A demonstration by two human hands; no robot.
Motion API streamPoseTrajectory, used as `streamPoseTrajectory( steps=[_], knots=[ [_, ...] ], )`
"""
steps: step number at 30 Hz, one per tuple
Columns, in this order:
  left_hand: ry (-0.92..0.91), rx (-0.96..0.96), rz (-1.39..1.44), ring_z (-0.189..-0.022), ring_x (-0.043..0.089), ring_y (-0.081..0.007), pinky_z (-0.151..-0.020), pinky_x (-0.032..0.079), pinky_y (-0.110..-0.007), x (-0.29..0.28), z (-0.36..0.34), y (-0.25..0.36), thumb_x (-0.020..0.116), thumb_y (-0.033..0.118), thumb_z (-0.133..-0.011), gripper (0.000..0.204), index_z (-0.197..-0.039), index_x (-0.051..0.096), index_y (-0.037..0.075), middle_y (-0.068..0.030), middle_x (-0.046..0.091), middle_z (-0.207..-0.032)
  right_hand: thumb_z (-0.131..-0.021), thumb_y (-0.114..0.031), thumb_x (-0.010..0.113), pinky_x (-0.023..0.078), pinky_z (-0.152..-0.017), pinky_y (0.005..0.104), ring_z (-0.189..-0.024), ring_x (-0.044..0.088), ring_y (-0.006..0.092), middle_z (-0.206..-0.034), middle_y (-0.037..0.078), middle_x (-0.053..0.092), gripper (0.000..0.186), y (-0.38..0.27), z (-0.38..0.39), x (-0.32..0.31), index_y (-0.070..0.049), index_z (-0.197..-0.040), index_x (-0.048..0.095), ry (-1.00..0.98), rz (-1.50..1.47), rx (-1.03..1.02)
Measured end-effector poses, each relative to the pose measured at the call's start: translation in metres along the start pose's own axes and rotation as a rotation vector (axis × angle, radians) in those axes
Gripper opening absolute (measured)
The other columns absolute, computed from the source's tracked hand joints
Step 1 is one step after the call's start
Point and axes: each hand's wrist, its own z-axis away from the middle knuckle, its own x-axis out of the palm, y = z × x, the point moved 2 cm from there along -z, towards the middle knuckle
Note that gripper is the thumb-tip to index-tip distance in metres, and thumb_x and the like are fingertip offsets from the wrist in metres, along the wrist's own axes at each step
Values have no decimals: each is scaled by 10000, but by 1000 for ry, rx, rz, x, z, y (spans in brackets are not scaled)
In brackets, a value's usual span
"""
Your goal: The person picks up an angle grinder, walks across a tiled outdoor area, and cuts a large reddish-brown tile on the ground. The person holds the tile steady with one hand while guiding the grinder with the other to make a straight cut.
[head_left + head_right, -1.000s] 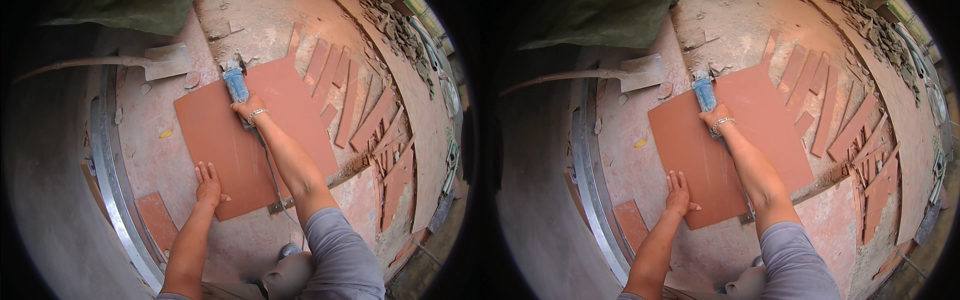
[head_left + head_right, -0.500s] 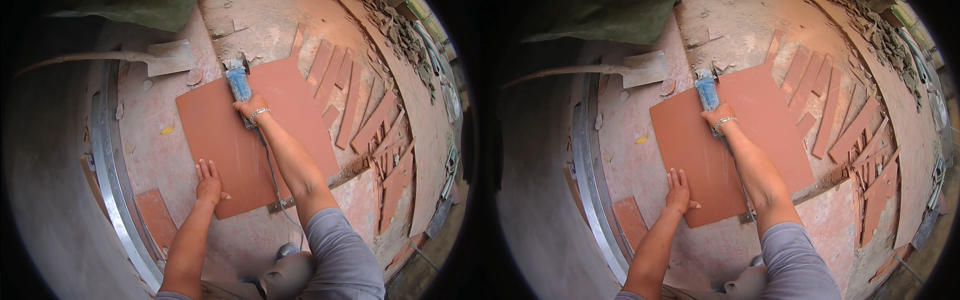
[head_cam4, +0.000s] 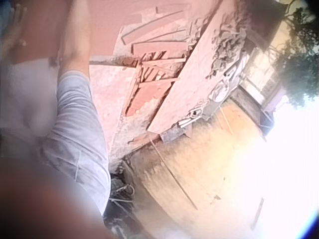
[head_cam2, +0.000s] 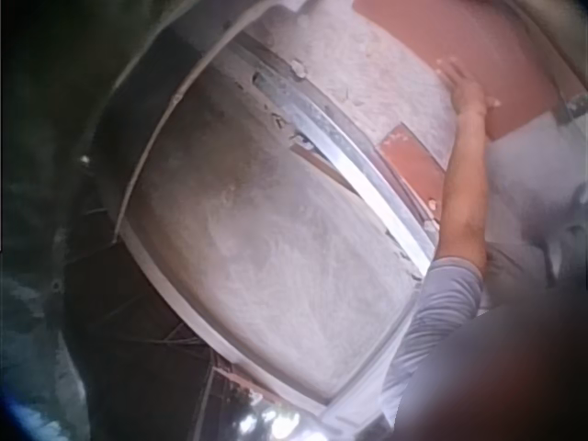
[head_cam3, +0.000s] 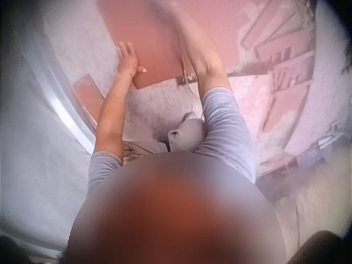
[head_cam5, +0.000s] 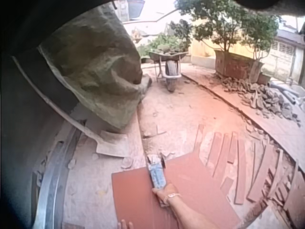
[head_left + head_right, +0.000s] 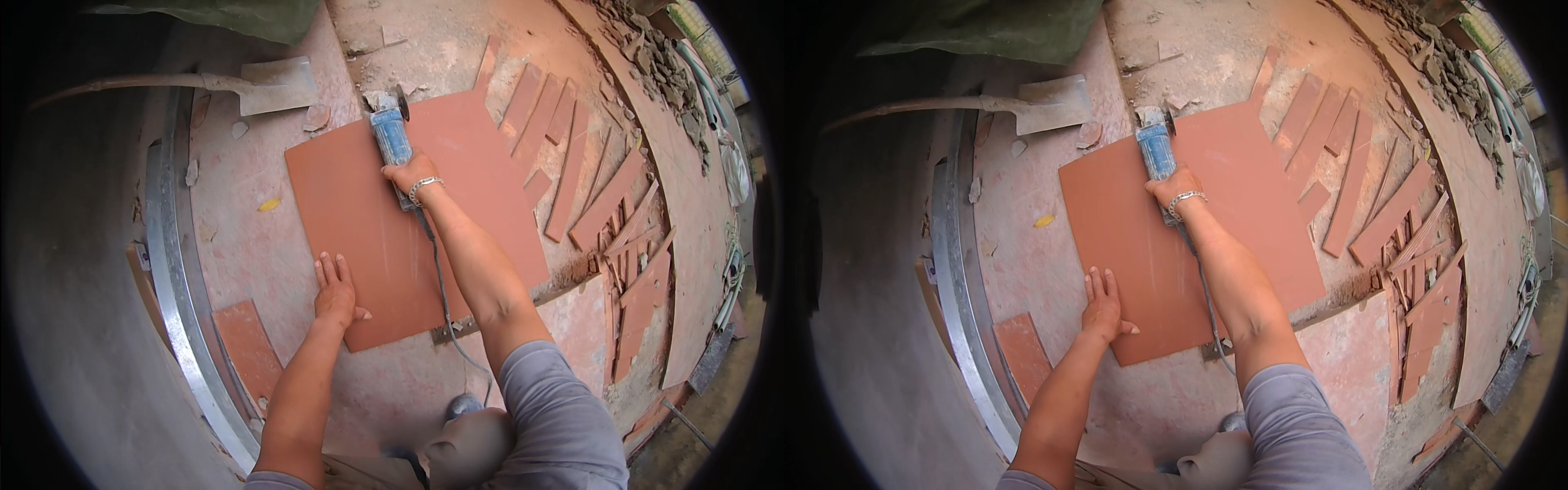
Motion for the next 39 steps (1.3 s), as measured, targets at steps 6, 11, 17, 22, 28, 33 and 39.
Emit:
streamPoseTrajectory(
  steps=[6, 11, 17, 22, 28, 33, 39],
  knots=[
    [-20, -13, -4, -1595, 14, -419, -1246, 346, -406, -1, 1, 1, 1004, 388, -581, 1514, -1647, -5, 16, -279, -71, -1707, -699, -391, 815, 553, -933, 424, -1059, 714, 383, -1116, 280, 727, 739, 4, 5, 1, 82, -1235, 629, 17, 11, 6],
    [-8, -7, -4, -1597, 13, -413, -1247, 347, -401, -1, 1, 0, 1004, 403, -575, 1522, -1648, -6, 22, -274, -69, -1708, -698, -389, 818, 554, -929, 423, -1050, 716, 380, -1104, 279, 728, 736, 7, 11, 0, 82, -1230, 630, 13, 29, 14],
    [1, -8, -25, -1597, 15, -412, -1236, 367, -400, 1, 0, -1, 1003, 418, -569, 1529, -1649, -7, 29, -270, -69, -1709, -705, -376, 802, 548, -967, 451, -1129, 687, 424, -1193, 313, 696, 781, 8, 21, -5, 95, -1288, 582, -44, 20, 43],
    [-9, -19, -12, -1598, 7, -408, -1239, 362, -401, 1, 0, 0, 1003, 411, -574, 1525, -1650, -10, 31, -266, -72, -1711, -705, -376, 801, 549, -963, 452, -1121, 687, 434, -1187, 320, 695, 781, 11, 30, -8, 103, -1281, 580, -40, 29, 29],
    [-11, -27, -16, -1598, 13, -406, -1207, 420, -397, -2, 3, 2, 996, 369, -604, 1487, -1654, -7, 51, -248, -71, -1716, -705, -374, 803, 549, -962, 451, -1114, 689, 435, -1174, 320, 698, 778, 19, 40, -8, 102, -1278, 578, -56, 7, 41],
    [-8, -20, -20, -1597, 13, -411, -1214, 408, -404, -3, 4, 3, 998, 365, -600, 1491, -1652, -9, 42, -258, -69, -1713, -706, -371, 808, 550, -951, 444, -1098, 696, 421, -1153, 314, 704, 758, 24, 47, -6, 95, -1263, 591, -36, -12, 38],
    [0, -6, -14, -1595, 11, -421, -1240, 364, -413, -2, 4, 2, 999, 357, -598, 1495, -1649, -11, 28, -267, -62, -1711, -703, -374, 817, 550, -932, 446, -1067, 704, 415, -1132, 316, 707, 748, 26, 56, -7, 104, -1236, 601, -16, 13, 36]
  ],
)
